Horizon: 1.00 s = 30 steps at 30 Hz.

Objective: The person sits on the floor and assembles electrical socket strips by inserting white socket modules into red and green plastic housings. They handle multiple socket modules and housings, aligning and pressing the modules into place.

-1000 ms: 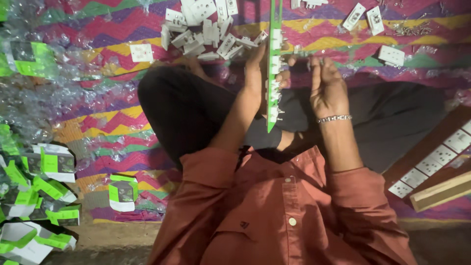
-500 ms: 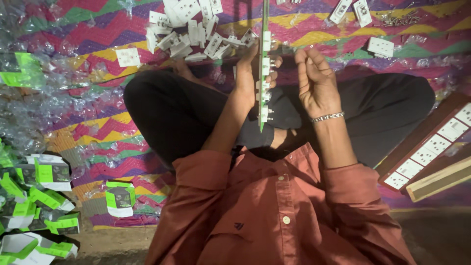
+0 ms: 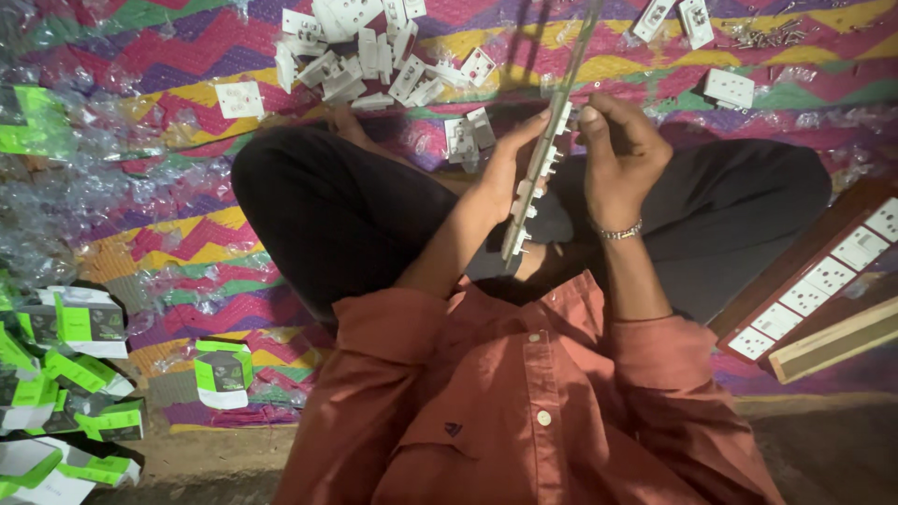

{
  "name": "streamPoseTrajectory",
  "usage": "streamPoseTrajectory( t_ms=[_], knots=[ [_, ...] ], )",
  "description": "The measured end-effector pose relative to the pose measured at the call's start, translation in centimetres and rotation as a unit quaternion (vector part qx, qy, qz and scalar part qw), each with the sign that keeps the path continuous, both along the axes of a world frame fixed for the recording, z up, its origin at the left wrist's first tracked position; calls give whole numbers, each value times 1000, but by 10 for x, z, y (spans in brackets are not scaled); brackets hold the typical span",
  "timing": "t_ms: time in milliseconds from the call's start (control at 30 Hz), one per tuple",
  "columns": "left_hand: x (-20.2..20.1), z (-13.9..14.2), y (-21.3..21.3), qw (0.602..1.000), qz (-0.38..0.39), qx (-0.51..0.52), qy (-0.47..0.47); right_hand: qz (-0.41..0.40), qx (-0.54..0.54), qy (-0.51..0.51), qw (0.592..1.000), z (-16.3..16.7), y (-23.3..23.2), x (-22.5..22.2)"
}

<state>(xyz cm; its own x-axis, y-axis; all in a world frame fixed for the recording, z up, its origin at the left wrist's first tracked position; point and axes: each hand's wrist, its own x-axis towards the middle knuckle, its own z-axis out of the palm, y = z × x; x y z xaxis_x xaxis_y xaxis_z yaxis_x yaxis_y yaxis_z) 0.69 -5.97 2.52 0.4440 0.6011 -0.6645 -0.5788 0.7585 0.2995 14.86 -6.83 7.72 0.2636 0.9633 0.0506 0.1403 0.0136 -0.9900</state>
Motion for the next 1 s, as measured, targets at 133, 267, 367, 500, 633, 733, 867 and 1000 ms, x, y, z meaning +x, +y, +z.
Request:
streamPoseTrajectory(
  t_ms=[133, 267, 367, 500, 633, 733, 867, 1000],
  knots=[
    [-1, 4, 2, 1000, 4, 11, 6, 22, -19, 26, 999, 6, 1, -2],
    [-2, 6, 3, 1000, 6, 4, 4, 52, 42, -116, 991, 7, 3, 0],
    [-2, 4, 0, 999, -6, 35, 6, 58, 20, -79, 995, 5, 4, 1],
    [0, -1, 0, 1000, 13, -4, -8, 78, -13, -31, 996, -1, 3, 0],
    [2, -5, 0, 1000, 7, 8, 20, 51, -96, 74, 991, -5, 2, -1],
    [2, -5, -1, 1000, 3, 11, 18, 53, -87, 100, 990, -6, 2, -2],
    [3, -6, 0, 1000, -6, -2, 29, 55, -66, 67, 994, -7, 0, -3],
    [4, -9, 1, 999, -7, 40, -6, 25, -107, 81, 991, -12, 1, -5]
  ],
)
